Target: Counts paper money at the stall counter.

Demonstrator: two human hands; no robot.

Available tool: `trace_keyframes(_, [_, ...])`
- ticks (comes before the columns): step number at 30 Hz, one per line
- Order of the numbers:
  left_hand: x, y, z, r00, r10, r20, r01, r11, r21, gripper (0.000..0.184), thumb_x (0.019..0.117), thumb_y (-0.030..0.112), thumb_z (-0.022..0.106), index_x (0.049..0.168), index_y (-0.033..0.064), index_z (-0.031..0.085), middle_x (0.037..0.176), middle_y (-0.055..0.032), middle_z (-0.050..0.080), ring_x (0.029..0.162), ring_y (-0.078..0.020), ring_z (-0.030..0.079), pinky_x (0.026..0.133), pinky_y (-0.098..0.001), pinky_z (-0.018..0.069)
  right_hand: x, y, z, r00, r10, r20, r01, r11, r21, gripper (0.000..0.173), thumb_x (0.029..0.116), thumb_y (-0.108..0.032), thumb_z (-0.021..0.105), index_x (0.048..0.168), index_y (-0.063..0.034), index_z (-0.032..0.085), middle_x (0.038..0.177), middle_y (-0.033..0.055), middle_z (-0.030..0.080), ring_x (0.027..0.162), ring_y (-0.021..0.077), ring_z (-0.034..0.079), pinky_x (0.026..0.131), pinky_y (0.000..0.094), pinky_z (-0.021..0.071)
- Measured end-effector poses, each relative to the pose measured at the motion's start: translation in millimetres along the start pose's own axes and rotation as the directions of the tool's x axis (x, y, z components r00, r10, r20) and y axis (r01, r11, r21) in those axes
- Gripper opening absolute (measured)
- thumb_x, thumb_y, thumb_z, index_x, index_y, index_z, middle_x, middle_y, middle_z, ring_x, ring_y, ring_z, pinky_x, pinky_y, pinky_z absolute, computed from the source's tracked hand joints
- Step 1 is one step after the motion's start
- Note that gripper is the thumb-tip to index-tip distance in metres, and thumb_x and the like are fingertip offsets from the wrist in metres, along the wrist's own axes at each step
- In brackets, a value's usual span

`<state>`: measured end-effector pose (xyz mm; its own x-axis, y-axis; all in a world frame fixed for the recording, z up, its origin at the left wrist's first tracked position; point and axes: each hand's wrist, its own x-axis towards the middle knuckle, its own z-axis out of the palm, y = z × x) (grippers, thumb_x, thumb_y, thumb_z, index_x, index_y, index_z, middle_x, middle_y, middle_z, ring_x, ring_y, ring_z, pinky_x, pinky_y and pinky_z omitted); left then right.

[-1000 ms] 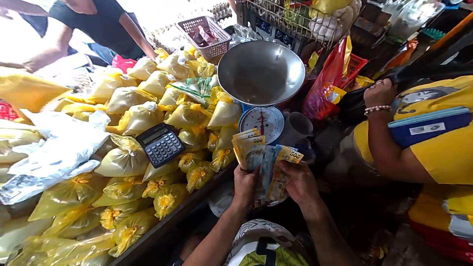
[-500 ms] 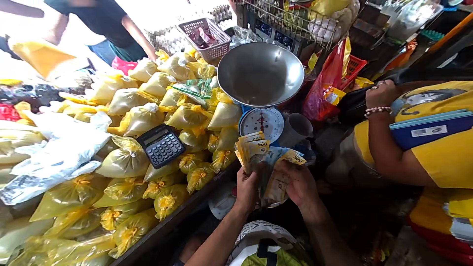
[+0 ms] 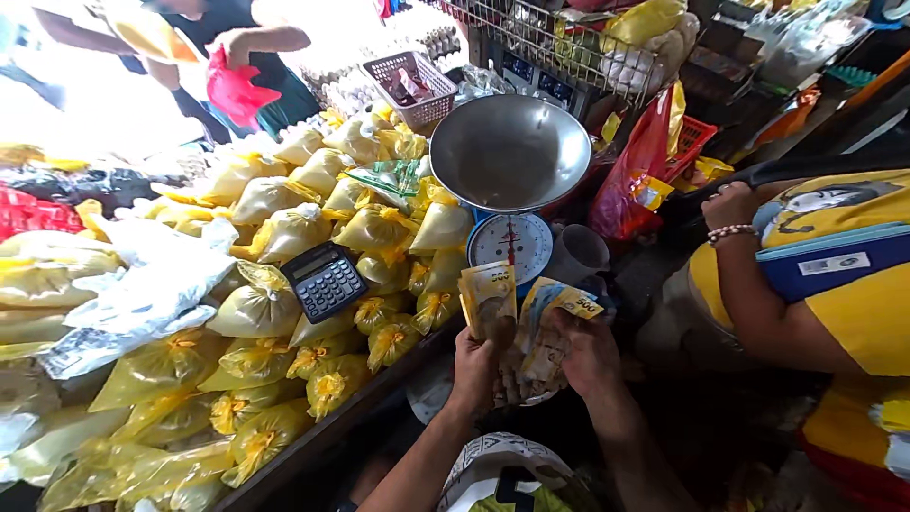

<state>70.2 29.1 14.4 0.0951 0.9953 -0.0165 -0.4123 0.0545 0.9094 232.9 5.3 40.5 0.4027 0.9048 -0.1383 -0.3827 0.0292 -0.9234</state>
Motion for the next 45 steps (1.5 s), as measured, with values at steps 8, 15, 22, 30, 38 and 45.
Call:
trace_keyframes(8, [-5.1, -1.4, 5.6, 0.999, 0.015, -0.038, -0.011, 0.994, 0.106, 0.011, 0.0847, -0.007, 0.068, 0.095, -0.0030, 0.068, 0.082, -0.0089, 0.073, 0.075, -0.0146, 0.071, 0.072, -0.0319, 0.0612, -9.3, -0.2, 10.5, 0.993, 0.020, 0.120, -0.015, 0.999, -0.045, 0.024, 0.0886, 0.001, 0.074, 0.111, 0.0083, 0.068, 0.099, 0.0171, 0.074, 0.093, 0.0230, 0.073, 0.088, 0.0393, 0.0619])
trace_keyframes(15, [-1.5, -1.8, -5.9, 1.000, 0.009, -0.016, -0.008, 1.000, 0.008, 0.015, 0.0967, 0.009, 0.067, 0.102, -0.0047, 0.068, 0.090, -0.0130, 0.073, 0.082, -0.0197, 0.071, 0.079, -0.0377, 0.0611, -0.1, -3.3, -2.5, 0.998, 0.003, 0.058, -0.001, 0.999, -0.032, 0.025, 0.0937, 0.001, 0.068, 0.118, 0.0062, 0.063, 0.103, 0.0165, 0.073, 0.095, 0.0235, 0.072, 0.089, 0.0407, 0.0616])
trace_keyframes(22, [-6.6, -4.4, 2.4, 0.998, 0.049, -0.034, -0.044, 0.990, 0.135, 0.011, 0.0835, -0.009, 0.064, 0.091, -0.0017, 0.068, 0.081, -0.0082, 0.072, 0.074, -0.0140, 0.070, 0.070, -0.0318, 0.0605, -7.7, 2.6, 12.9, 0.991, 0.006, 0.136, 0.011, 0.992, -0.124, 0.022, 0.0887, -0.001, 0.075, 0.109, 0.0069, 0.071, 0.100, 0.0154, 0.075, 0.095, 0.0209, 0.073, 0.090, 0.0363, 0.0614])
trace_keyframes(30, [-1.7, 3.5, -12.4, 0.998, 0.065, -0.009, -0.064, 0.995, 0.073, 0.013, 0.0941, 0.006, 0.071, 0.101, -0.0054, 0.070, 0.091, -0.0143, 0.074, 0.086, -0.0210, 0.072, 0.082, -0.0393, 0.0611, -1.6, -7.6, 0.9, 0.991, -0.016, 0.133, 0.028, 0.996, -0.090, 0.026, 0.0925, 0.000, 0.070, 0.117, 0.0068, 0.066, 0.107, 0.0170, 0.073, 0.100, 0.0235, 0.072, 0.093, 0.0395, 0.0607])
trace_keyframes(38, [-9.1, -3.5, -1.7, 0.994, 0.108, -0.023, -0.102, 0.976, 0.190, 0.010, 0.0864, -0.006, 0.065, 0.092, 0.0003, 0.070, 0.082, -0.0045, 0.073, 0.076, -0.0103, 0.071, 0.073, -0.0293, 0.0608, -3.2, -0.8, 15.3, 0.992, 0.025, 0.122, -0.011, 0.994, -0.111, 0.025, 0.0893, 0.001, 0.074, 0.113, 0.0062, 0.069, 0.103, 0.0151, 0.074, 0.098, 0.0208, 0.072, 0.091, 0.0361, 0.0611])
trace_keyframes(45, [-5.4, -2.8, -16.0, 0.981, 0.180, 0.069, -0.189, 0.967, 0.169, 0.014, 0.1007, 0.009, 0.063, 0.104, -0.0024, 0.069, 0.092, -0.0087, 0.074, 0.086, -0.0163, 0.072, 0.084, -0.0352, 0.0606, 1.3, -10.7, 0.8, 0.989, 0.066, 0.134, -0.060, 0.997, -0.053, 0.026, 0.0950, -0.004, 0.068, 0.119, 0.0052, 0.064, 0.102, 0.0185, 0.073, 0.093, 0.0258, 0.073, 0.087, 0.0435, 0.0626])
